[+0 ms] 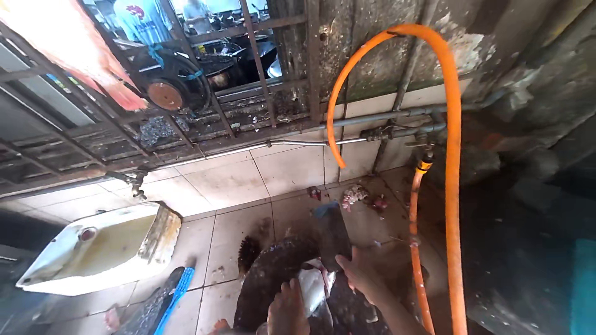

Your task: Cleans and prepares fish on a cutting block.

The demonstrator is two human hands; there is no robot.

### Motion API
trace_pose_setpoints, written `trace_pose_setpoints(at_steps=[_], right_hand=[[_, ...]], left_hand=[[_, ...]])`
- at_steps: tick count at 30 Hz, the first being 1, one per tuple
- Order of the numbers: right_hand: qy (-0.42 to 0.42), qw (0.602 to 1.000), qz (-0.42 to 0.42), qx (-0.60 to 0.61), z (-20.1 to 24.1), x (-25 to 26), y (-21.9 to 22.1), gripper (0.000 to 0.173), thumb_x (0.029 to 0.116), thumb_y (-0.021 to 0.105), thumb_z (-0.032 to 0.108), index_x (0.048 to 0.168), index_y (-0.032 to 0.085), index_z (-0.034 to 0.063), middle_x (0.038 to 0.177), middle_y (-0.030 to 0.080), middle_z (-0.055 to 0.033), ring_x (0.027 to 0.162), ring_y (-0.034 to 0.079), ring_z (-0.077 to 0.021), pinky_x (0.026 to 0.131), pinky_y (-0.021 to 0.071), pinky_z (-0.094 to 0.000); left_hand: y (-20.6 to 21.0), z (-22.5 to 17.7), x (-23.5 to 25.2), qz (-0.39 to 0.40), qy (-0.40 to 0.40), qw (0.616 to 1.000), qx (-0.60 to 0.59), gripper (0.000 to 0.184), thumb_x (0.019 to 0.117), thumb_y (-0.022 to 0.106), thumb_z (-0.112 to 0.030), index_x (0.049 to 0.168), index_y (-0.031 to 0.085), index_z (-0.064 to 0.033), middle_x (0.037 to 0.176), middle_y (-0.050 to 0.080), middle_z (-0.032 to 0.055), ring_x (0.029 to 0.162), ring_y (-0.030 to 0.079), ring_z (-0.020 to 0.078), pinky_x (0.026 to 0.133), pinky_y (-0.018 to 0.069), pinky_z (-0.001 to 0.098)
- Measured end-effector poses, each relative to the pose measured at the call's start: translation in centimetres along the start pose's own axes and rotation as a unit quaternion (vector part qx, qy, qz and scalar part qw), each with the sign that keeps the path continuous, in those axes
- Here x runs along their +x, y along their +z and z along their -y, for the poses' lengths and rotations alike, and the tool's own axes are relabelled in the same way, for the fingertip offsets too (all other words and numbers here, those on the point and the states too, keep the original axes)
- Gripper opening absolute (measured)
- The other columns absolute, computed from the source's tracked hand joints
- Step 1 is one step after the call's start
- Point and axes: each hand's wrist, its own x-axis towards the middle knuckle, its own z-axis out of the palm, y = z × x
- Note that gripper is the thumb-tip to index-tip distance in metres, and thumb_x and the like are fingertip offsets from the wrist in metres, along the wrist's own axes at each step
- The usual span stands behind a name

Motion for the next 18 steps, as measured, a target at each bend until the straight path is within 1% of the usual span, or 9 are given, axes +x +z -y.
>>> trace_pose_setpoints(at_steps=[2,4,5,7,9,10,11,14,18], right_hand=[[0.006,0.997,-0.014,0.08,-1.5,0.5,0.6,0.058,0.1018,0.064,0.04,0.141,0.044,0.0023,0.096,0.062,-0.016,0.063,0.062,-0.0221,0.059,0.0556,-0.0396],[-0.023,0.999,-0.031,-0.037,-0.4,-1.0,-0.1,0.067,0.1026,0.06,0.044,0.152,0.04,0.0049,0.124,0.067,-0.021,0.104,0.071,-0.031,0.093,0.0567,-0.0491],[-0.049,0.992,-0.04,-0.105,0.5,-2.3,-0.4,0.066,0.1043,0.056,0.047,0.154,0.039,0.006,0.126,0.068,-0.0221,0.115,0.068,-0.0354,0.101,0.053,-0.0532],[-0.147,0.957,-0.14,-0.207,2.1,-5.2,-0.5,0.057,0.1061,0.052,0.046,0.144,0.051,0.0032,0.103,0.074,-0.0207,0.099,0.074,-0.0393,0.088,0.0577,-0.0552],[-0.313,0.856,-0.352,-0.211,2.1,-5.5,0.5,0.041,0.0956,0.064,0.037,0.108,0.068,-0.0013,0.062,0.067,-0.0122,0.056,0.071,-0.0324,0.051,0.0585,-0.0474],[-0.336,0.832,-0.388,-0.211,2.2,-5.5,0.9,0.04,0.0934,0.065,0.037,0.103,0.068,-0.0017,0.057,0.064,-0.0101,0.049,0.068,-0.03,0.046,0.0565,-0.0449],[-0.305,0.853,-0.356,-0.232,2.2,-5.8,1.3,0.041,0.0959,0.063,0.038,0.107,0.068,-0.0016,0.06,0.066,-0.0115,0.053,0.07,-0.031,0.049,0.058,-0.0456],[-0.069,0.951,-0.018,-0.302,3.7,-4.9,0.5,0.053,0.1092,0.044,0.044,0.145,0.044,0.0049,0.118,0.07,-0.0211,0.111,0.07,-0.0398,0.093,0.0561,-0.0558],[-0.035,0.984,0.019,-0.176,2.0,-2.3,0.1,0.063,0.1051,0.054,0.046,0.149,0.041,0.0033,0.127,0.066,-0.0225,0.117,0.067,-0.037,0.1,0.0533,-0.0541]], left_hand=[[0.0,0.0,0.0,-0.002,-0.002,1.0,0.001,0.09,0.0724,0.083,-0.025,0.149,0.041,-0.0057,0.141,0.055,0.022,0.115,0.064,0.0415,0.086,0.056,0.0551],[-0.2,0.0,0.1,-0.007,-0.003,1.0,-0.006,0.088,0.0702,0.084,-0.025,0.146,0.044,-0.0064,0.137,0.058,0.0216,0.111,0.066,0.0416,0.084,0.0568,0.0561],[-0.1,0.1,0.1,-0.005,-0.006,1.0,-0.007,0.088,0.0698,0.084,-0.025,0.146,0.043,-0.0066,0.137,0.059,0.0212,0.111,0.066,0.0412,0.084,0.0569,0.0559],[-0.2,0.0,0.1,0.0,-0.008,1.0,-0.004,0.089,0.07,0.084,-0.026,0.147,0.043,-0.0063,0.137,0.059,0.021,0.111,0.066,0.0409,0.085,0.0569,0.0556],[-0.2,-0.1,0.2,-0.003,-0.005,1.0,-0.005,0.089,0.0697,0.083,-0.025,0.147,0.043,-0.0065,0.137,0.059,0.0211,0.111,0.066,0.0408,0.084,0.0567,0.0553],[-0.1,-0.1,0.2,-0.007,-0.005,1.0,-0.005,0.089,0.0698,0.083,-0.025,0.147,0.043,-0.0065,0.136,0.059,0.0212,0.11,0.066,0.0408,0.084,0.0568,0.0549],[0.0,0.0,0.2,-0.009,-0.005,1.0,-0.005,0.088,0.0705,0.083,-0.025,0.147,0.043,-0.0064,0.137,0.058,0.021,0.111,0.066,0.0405,0.084,0.0568,0.0545],[0.5,-0.1,-0.2,-0.02,0.001,1.0,0.007,0.086,0.0737,0.081,-0.029,0.147,0.044,-0.0059,0.138,0.058,0.0208,0.112,0.066,0.0396,0.084,0.057,0.0539],[1.1,0.4,-0.9,-0.032,0.01,0.999,0.009,0.081,0.0738,0.081,-0.027,0.143,0.047,-0.0053,0.135,0.059,0.0212,0.113,0.065,0.0404,0.084,0.0573,0.0544]])
